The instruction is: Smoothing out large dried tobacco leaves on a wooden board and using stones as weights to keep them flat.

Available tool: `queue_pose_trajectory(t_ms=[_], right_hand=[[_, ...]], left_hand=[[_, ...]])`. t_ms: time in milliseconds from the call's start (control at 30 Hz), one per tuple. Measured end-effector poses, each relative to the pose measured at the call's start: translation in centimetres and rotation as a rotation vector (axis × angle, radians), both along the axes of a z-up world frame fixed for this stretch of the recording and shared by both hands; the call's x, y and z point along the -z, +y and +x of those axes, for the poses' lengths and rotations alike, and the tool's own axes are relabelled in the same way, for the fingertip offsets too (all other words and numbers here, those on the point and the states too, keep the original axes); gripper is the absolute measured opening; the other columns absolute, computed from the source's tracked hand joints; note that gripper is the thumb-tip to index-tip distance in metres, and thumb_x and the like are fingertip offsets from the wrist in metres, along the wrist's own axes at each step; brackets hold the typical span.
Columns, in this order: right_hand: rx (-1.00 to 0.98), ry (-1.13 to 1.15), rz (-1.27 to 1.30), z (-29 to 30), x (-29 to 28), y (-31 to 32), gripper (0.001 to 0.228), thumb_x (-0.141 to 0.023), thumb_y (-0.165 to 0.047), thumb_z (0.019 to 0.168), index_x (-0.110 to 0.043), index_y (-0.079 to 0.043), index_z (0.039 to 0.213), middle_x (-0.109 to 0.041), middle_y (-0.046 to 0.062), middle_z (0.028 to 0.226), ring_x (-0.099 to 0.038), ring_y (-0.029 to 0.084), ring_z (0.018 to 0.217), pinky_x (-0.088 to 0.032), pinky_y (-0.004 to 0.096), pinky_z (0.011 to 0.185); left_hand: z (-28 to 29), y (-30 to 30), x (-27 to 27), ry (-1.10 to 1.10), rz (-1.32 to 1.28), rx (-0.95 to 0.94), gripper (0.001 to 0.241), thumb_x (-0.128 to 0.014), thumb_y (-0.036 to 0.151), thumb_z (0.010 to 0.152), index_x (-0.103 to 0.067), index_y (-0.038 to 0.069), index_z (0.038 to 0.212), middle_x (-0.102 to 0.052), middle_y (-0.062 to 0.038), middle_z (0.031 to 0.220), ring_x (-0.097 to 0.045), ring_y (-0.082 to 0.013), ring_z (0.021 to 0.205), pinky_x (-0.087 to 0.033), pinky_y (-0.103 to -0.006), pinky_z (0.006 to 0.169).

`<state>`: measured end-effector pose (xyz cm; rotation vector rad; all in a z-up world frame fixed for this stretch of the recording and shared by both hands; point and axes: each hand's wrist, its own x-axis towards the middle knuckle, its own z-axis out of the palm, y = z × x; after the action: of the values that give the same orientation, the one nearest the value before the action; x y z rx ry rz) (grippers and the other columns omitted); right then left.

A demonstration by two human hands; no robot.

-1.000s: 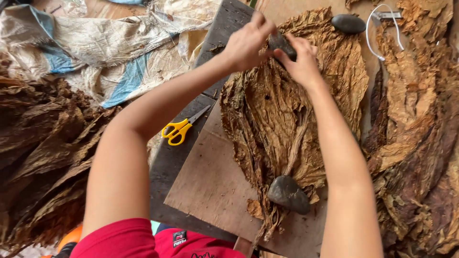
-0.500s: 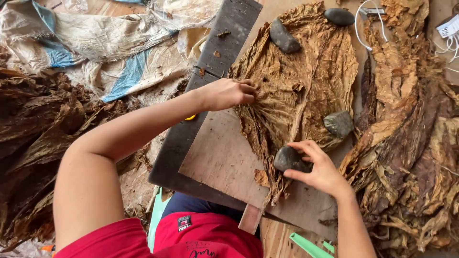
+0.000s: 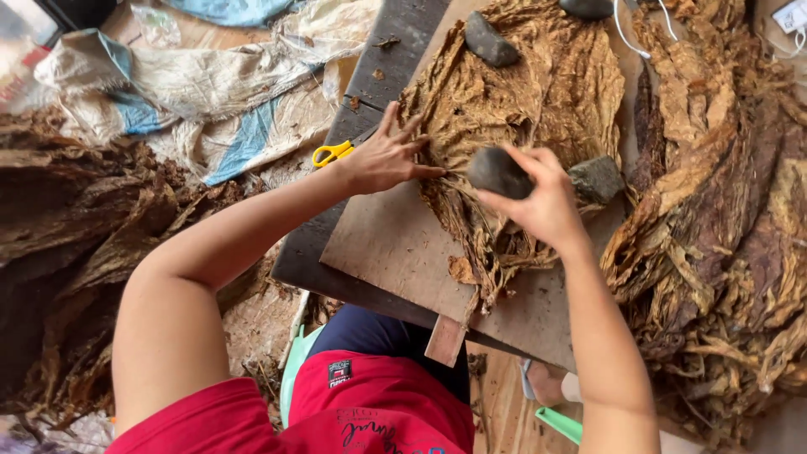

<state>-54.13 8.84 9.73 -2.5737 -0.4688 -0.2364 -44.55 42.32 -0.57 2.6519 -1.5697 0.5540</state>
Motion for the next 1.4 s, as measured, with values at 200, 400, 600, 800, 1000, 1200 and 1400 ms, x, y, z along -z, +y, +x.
queue_pose_trajectory(t_ms=[200,400,600,800,1000,1200,1400], right_hand=[[-0.091,0.04,-0.07,1.8,2.5,4.6,0.095,-0.108,-0.056,0.078,-0.078,-0.005,0.152,-0.069,0.029,0.132,-0.07,0.056,0.129,-0.059,0.064,0.112],[-0.164,-0.127,0.172,4.7,2.9,0.0,0.054,-0.082,-0.05,0.115,-0.078,-0.015,0.155,-0.075,0.017,0.143,-0.074,0.041,0.136,-0.06,0.054,0.112],[0.089,0.039,-0.249,2.2,8.1,-2.5,0.088,-0.01,-0.088,0.109,-0.026,-0.045,0.184,-0.006,0.001,0.198,0.002,0.041,0.18,0.007,0.081,0.137],[0.416,0.163,-0.36,-0.8,8.9,-2.8,0.1,0.008,-0.087,0.102,-0.003,-0.036,0.187,0.006,0.013,0.197,0.013,0.047,0.177,0.013,0.083,0.133],[0.361,0.182,-0.368,-3.5,8.2,-3.2,0.102,0.007,-0.083,0.106,-0.006,-0.024,0.188,0.002,0.009,0.197,0.007,0.041,0.18,0.011,0.073,0.139],[0.147,0.23,-0.287,-8.9,5.8,-6.4,0.088,-0.009,-0.069,0.119,-0.003,-0.013,0.185,0.01,0.007,0.196,0.006,0.028,0.181,0.004,0.054,0.148],[0.622,-0.158,-0.25,-10.8,3.0,-17.5,0.038,-0.079,-0.035,0.115,-0.069,0.001,0.122,-0.069,0.014,0.114,-0.066,0.028,0.104,-0.06,0.043,0.094]], left_hand=[[-1.2,2.3,-2.1,0.221,0.113,-0.101,0.08,-0.058,0.004,0.093,-0.066,0.049,0.16,-0.055,-0.019,0.18,-0.043,-0.0595,0.166,-0.025,-0.1003,0.119],[5.4,-2.0,-2.5,0.105,-0.169,-0.16,0.016,-0.068,0.025,0.09,-0.08,0.018,0.084,-0.079,-0.006,0.072,-0.086,-0.0337,0.077,-0.071,-0.0552,0.078],[9.7,-8.6,-2.6,0.412,-0.356,-0.063,0.077,-0.022,0.065,0.123,-0.033,0.017,0.182,-0.038,-0.014,0.187,-0.034,-0.0413,0.171,-0.026,-0.0801,0.133],[10.4,-8.2,1.2,0.457,-0.243,-0.489,0.112,-0.027,0.09,0.108,-0.014,0.011,0.187,-0.015,-0.01,0.196,-0.013,-0.0331,0.18,-0.011,-0.081,0.136],[9.9,-8.6,0.8,0.532,-0.21,-0.61,0.132,-0.01,0.102,0.098,-0.015,0.004,0.186,-0.006,-0.015,0.195,-0.004,-0.0312,0.179,-0.002,-0.0808,0.136],[10.3,-8.4,2.3,0.462,-0.372,-0.54,0.13,-0.02,0.099,0.105,-0.027,-0.005,0.183,-0.018,-0.023,0.193,-0.008,-0.0344,0.178,-0.004,-0.0842,0.131],[10.8,-8.8,2.7,0.486,-0.365,-0.548,0.123,-0.021,0.095,0.107,-0.024,0.0,0.185,-0.014,-0.021,0.193,-0.007,-0.034,0.178,-0.003,-0.0834,0.132]])
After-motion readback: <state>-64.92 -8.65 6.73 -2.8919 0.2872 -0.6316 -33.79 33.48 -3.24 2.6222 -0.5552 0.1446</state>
